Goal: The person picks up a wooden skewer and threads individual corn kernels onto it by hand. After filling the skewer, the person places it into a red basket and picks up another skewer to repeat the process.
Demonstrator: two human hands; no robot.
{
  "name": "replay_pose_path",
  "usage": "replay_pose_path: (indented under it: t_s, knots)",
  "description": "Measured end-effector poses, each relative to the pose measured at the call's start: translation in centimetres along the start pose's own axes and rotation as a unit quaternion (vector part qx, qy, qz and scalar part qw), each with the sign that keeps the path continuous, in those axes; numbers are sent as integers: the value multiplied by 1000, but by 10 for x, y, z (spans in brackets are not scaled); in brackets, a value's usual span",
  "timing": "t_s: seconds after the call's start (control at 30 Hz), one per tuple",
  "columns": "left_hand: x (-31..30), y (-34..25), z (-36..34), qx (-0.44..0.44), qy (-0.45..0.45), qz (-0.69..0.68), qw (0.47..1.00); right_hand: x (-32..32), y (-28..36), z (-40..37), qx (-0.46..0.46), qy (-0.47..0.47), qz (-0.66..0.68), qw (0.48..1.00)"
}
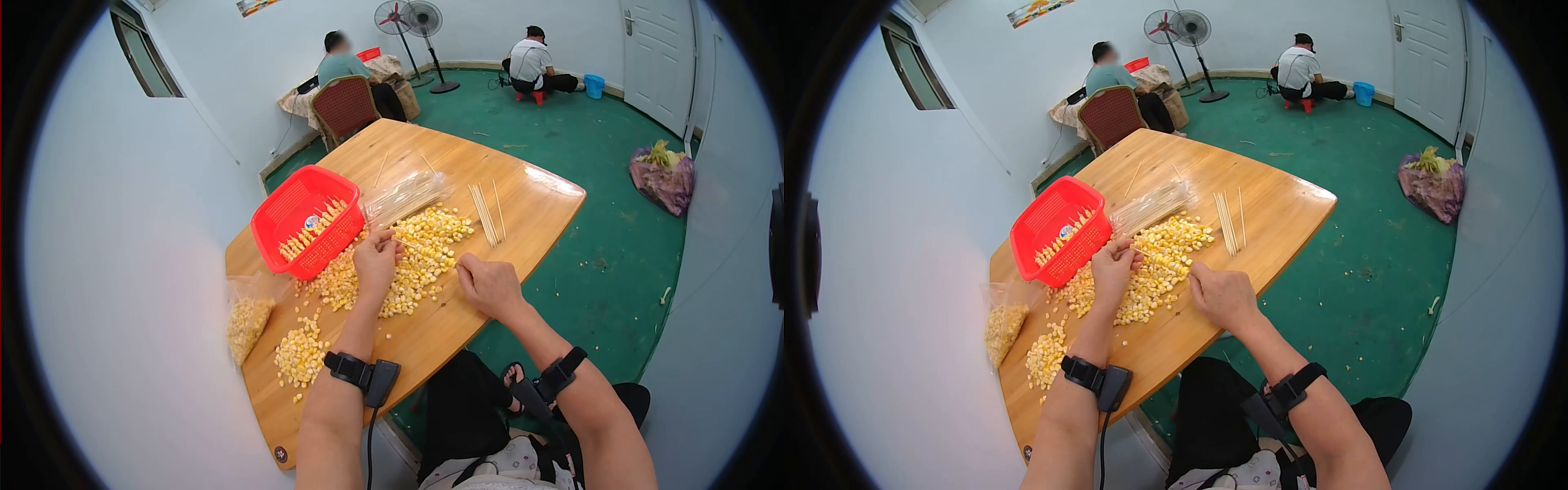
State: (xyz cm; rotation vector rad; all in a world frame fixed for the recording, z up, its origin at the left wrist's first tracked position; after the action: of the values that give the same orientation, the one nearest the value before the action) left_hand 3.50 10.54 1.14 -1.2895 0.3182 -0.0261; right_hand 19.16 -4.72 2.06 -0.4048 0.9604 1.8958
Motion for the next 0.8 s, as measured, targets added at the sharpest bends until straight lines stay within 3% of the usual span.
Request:
replay_pose_path:
  t_s: [0.8]
  knots:
    - [0, -2, -1, 14, -2, 32, 999, -2, 2, 1, -2, 4, -5, 1000]
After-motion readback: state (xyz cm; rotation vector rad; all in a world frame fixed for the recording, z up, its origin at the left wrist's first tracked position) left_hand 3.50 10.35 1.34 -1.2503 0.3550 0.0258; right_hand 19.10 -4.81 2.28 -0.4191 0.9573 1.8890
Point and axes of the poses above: each hand's wrist, its own z-axis towards the middle knuckle, its own x-axis out of the palm, y = z × x, the point moved 7 cm from there along z, towards the middle knuckle, and after that the axes turned 4 degrees about y, right-handed, at the moved point
